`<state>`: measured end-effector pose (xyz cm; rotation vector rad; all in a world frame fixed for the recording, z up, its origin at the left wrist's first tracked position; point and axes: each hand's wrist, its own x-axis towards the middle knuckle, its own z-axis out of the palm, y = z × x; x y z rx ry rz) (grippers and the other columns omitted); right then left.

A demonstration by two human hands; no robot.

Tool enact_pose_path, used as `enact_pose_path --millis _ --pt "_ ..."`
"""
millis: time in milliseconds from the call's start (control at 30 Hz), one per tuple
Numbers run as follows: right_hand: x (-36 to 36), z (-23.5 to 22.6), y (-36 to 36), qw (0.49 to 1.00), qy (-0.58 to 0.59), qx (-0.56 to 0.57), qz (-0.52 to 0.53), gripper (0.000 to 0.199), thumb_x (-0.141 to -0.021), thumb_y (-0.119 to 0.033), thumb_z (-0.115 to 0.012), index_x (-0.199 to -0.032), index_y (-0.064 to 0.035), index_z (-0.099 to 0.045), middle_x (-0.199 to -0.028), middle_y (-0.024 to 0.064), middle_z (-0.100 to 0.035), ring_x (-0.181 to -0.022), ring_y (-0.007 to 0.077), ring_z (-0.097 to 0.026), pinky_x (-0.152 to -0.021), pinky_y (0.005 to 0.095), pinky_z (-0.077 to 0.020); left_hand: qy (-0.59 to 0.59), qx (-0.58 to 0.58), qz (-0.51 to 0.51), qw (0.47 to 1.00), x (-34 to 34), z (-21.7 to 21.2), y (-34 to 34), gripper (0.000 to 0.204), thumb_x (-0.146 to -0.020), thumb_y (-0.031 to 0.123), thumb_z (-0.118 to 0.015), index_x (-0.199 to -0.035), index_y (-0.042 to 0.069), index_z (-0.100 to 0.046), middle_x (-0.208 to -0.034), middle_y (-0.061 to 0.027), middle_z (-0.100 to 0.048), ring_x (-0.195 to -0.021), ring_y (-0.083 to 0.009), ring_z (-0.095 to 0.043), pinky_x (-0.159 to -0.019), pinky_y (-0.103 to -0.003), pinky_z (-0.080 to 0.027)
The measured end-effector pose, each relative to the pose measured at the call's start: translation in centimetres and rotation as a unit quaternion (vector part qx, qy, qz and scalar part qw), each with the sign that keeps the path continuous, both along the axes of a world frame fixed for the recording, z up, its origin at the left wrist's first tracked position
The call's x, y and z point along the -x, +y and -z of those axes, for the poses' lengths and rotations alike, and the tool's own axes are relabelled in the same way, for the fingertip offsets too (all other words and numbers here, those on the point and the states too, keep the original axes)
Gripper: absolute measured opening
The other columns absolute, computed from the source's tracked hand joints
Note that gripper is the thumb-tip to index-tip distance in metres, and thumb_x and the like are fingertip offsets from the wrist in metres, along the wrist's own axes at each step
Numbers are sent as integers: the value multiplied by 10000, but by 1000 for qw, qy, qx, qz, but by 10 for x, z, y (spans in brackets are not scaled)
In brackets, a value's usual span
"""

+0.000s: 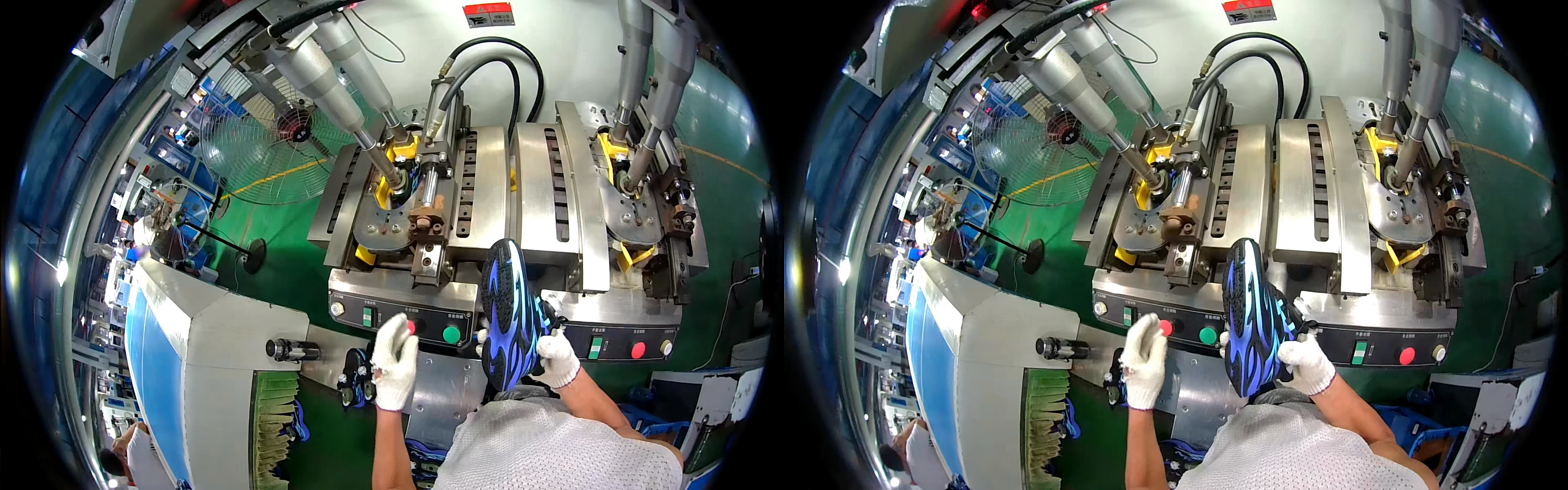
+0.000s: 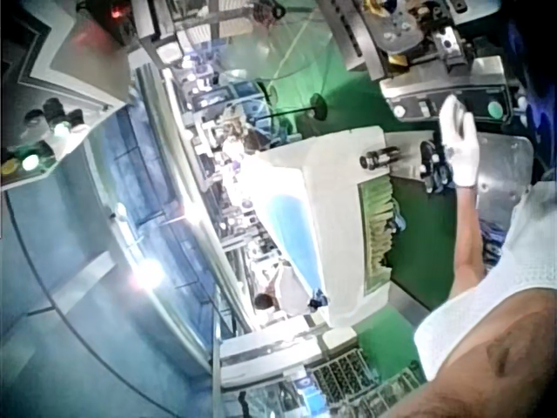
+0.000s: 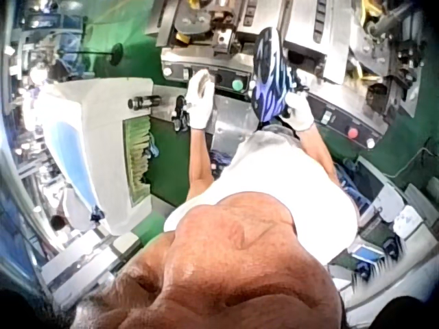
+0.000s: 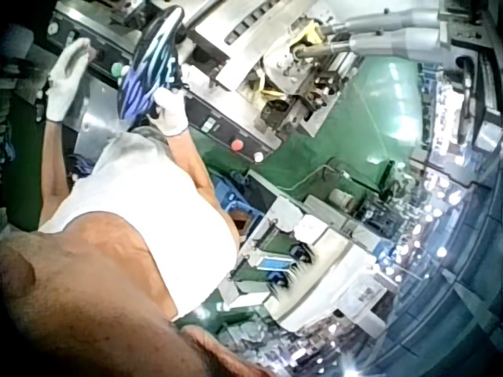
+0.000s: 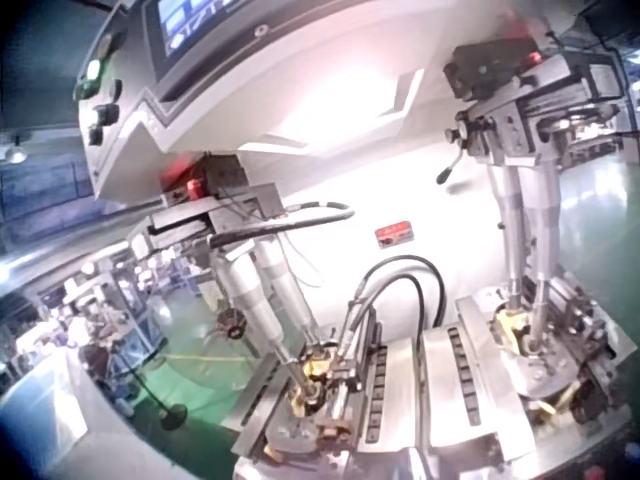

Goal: The person repeatedly picks up blue and black sneakers from a conveyor belt, places them into a machine, and removes them after processing. The person then places the processed sneakers back onto the conveyor belt.

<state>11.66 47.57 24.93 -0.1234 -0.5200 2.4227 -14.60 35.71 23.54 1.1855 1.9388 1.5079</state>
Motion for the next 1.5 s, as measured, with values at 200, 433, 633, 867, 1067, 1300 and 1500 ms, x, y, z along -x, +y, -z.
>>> enact_pose_path --millis 200,433,633,867,1067,1300,1500 --pt "3 -20 -1 998 -40 8 38 805 -795 -185 -884 -1452 40 -478 -1342 241 -637 -1156 379 -688 -948 512 -619 311 -32 48 949 60 -27 53 418 -946 7 -657 -1361 15 -605 -1371 -194 -612 -1253 -325 -616 -1052 -386 -500" --pt "1 5 16 995 -80 -43 36 770 -869 -189 -805 -1506 23 -428 -1383 219 -615 -1252 328 -632 -1057 474 -538 370 59 136 917 128 -17 186 471 -958 150 -632 -1424 122 -574 -1470 -228 -519 -1328 -401 -525 -1108 -456 -430" --pt "-15 22 19 985 -165 -12 54 761 -856 -98 -782 -1509 29 -413 -1376 156 -618 -1216 261 -624 -1069 415 -506 342 173 153 911 156 38 297 604 -937 221 -645 -1515 169 -480 -1488 -265 -497 -1349 -451 -496 -1102 -498 -427" --pt "-47 17 3 954 -276 -5 114 770 -843 -29 -769 -1511 34 -391 -1365 115 -613 -1173 207 -615 -1058 378 -495 419 197 43 886 177 109 396 599 -863 188 -701 -1439 155 -544 -1201 -249 -633 -1124 -430 -627 -949 -517 -501" --pt "-39 12 7 911 -393 40 123 681 -810 -20 -750 -1441 12 -495 -1197 70 -670 -1002 151 -638 -900 331 -544 380 155 -6 912 188 40 383 525 -873 261 -738 -1365 169 -581 -1244 -180 -652 -1165 -387 -631 -984 -483 -494" --pt "1 25 32 863 -464 -148 132 206 -883 -33 -696 -1079 -9 -640 -818 -9 -615 -730 89 -578 -658 274 -495 280 -26 -63 958 136 -58 203 676 -809 146 -817 -1417 42 -541 -1205 -184 -635 -1090 -329 -648 -955 -412 -516" --pt "213 -41 104 909 -408 -39 73 355 -894 -109 -748 -1227 -81 -629 -974 5 -704 -805 103 -677 -710 289 -576 178 94 -155 967 105 -9 -18 680 -760 93 -832 -1374 -1 -554 -1111 -161 -619 -1005 -308 -619 -911 -408 -501"
